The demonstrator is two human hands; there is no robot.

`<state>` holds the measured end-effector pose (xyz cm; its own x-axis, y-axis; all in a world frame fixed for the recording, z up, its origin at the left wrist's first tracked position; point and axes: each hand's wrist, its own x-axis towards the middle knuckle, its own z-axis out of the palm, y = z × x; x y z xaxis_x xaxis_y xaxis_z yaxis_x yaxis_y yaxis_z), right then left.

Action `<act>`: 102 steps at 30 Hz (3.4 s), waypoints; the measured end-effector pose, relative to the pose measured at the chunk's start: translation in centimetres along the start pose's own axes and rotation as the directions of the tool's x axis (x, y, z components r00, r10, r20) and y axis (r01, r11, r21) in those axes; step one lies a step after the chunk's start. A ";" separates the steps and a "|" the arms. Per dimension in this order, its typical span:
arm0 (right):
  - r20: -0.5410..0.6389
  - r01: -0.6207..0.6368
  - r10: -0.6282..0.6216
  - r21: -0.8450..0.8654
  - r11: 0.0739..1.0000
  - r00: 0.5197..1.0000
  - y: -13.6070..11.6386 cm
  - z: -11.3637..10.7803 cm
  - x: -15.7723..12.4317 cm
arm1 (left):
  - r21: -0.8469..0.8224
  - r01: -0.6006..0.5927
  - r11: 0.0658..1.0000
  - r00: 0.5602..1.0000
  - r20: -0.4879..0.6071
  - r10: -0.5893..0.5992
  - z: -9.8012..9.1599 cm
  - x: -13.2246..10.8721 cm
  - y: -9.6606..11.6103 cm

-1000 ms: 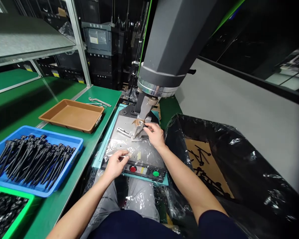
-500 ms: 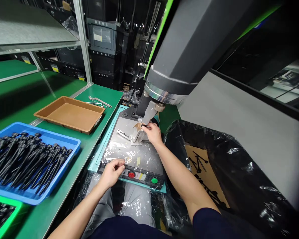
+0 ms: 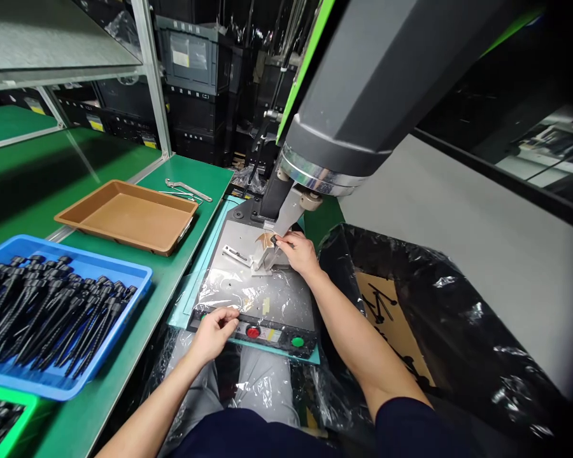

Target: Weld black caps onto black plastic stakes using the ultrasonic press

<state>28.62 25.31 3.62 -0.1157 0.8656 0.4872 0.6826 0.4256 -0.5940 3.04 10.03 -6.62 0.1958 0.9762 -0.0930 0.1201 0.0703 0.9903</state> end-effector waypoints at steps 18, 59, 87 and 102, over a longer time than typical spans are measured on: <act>0.265 -0.280 0.415 -0.427 0.860 0.870 5.2 0.4 -8.2 | 0.587 -0.093 0.805 0.969 -0.134 0.209 -6.2 7.2 2.2; -0.088 -0.290 0.277 -0.240 0.926 0.957 5.9 -11.0 5.8 | 0.555 -0.363 0.748 0.916 0.066 0.396 -8.1 25.2 17.1; 0.092 -0.284 0.357 -0.441 0.851 0.930 12.6 -6.9 4.3 | 0.764 -0.232 0.602 0.945 0.029 0.327 -5.3 31.0 13.1; 0.079 -0.286 0.346 -0.407 0.867 0.935 12.7 -6.3 3.6 | 0.792 -0.271 0.547 0.942 0.100 0.320 -4.6 31.4 12.5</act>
<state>41.42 32.22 1.85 0.0708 0.9774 0.1993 0.9188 0.0139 -0.3944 6.18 42.55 3.36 0.3207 0.9214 0.2193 0.7838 -0.3882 0.4848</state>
